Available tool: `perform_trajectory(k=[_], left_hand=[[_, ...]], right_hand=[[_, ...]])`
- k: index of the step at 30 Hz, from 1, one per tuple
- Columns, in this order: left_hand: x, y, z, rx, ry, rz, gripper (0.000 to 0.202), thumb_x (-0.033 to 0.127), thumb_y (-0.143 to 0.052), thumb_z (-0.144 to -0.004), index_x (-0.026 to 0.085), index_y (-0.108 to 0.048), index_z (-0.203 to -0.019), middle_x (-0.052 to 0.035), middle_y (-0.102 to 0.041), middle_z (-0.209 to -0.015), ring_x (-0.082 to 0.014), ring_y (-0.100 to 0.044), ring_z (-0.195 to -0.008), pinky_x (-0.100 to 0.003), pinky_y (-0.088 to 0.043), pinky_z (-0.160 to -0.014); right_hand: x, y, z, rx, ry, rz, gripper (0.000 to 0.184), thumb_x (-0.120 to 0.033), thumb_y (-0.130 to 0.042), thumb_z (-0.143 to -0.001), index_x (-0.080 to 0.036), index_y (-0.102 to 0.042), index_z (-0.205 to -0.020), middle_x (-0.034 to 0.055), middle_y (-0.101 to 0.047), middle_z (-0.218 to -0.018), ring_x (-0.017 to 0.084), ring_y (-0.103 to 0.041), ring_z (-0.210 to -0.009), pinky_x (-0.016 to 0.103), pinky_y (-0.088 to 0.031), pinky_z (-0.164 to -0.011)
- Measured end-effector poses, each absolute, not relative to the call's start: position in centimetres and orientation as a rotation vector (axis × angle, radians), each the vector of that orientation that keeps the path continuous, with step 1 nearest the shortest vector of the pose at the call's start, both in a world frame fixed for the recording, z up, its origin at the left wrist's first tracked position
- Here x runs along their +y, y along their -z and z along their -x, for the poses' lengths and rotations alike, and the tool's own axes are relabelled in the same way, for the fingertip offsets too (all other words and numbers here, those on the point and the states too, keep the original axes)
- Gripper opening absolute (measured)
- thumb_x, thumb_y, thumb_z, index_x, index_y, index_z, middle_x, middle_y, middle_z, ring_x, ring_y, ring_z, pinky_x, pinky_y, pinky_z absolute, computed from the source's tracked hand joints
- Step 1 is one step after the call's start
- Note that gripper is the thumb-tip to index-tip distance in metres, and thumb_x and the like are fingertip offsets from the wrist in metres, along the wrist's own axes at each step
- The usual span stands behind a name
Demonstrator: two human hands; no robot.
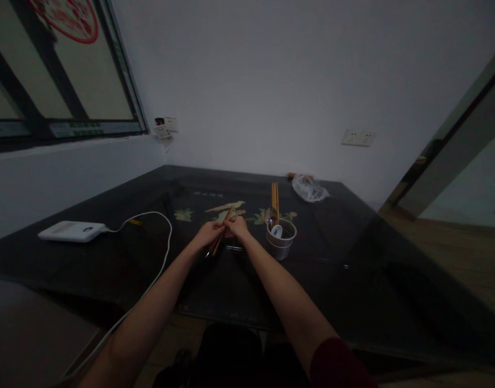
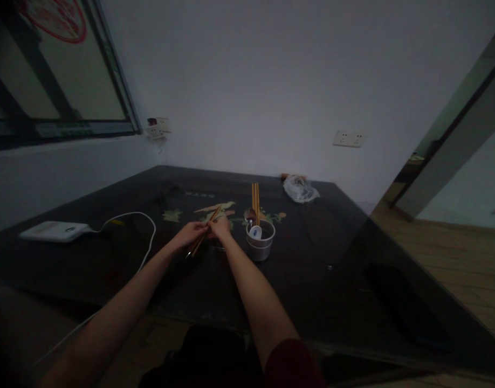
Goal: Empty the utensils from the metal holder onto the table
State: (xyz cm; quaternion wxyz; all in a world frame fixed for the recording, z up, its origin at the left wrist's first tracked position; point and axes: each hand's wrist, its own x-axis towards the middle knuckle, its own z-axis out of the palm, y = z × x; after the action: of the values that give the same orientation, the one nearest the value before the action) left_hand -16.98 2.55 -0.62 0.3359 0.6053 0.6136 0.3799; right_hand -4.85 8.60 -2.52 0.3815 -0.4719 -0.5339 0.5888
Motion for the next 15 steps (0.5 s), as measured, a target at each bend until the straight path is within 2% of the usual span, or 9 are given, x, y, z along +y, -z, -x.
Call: perform_trajectory(k=[8, 15], left_hand=[[2.8, 1.1, 17.0, 1.75, -1.005, -1.637, 0.02, 0.035, -0.062, -0.066, 0.016, -0.068, -0.067, -0.0058, -0.067, -0.065, -0.0218, -0.06, -0.065, -0.025, -0.037, -0.057], [2.8, 1.1, 17.2, 1.801, -0.928, -1.671, 0.019, 0.031, -0.058, -0.07, 0.015, -0.069, -0.07, -0.0074, -0.07, -0.071, -0.0228, -0.063, -0.071, -0.025, -0.041, -0.06]], right_hand=[[8.4, 2.4, 5.1, -1.36, -1.596, 1.268, 0.017, -0.015, -0.061, -0.072, -0.018, -0.054, -0.057, -0.0023, -0.052, -0.039, 0.014, -0.054, -0.039, 0.024, -0.049, -0.04], [7.9, 1.0, 4.9, -1.495, -1.645, 1.317, 0.014, -0.012, -0.062, -0.07, -0.016, -0.055, -0.058, -0.0011, -0.055, -0.043, 0.011, -0.054, -0.039, 0.022, -0.05, -0.041]])
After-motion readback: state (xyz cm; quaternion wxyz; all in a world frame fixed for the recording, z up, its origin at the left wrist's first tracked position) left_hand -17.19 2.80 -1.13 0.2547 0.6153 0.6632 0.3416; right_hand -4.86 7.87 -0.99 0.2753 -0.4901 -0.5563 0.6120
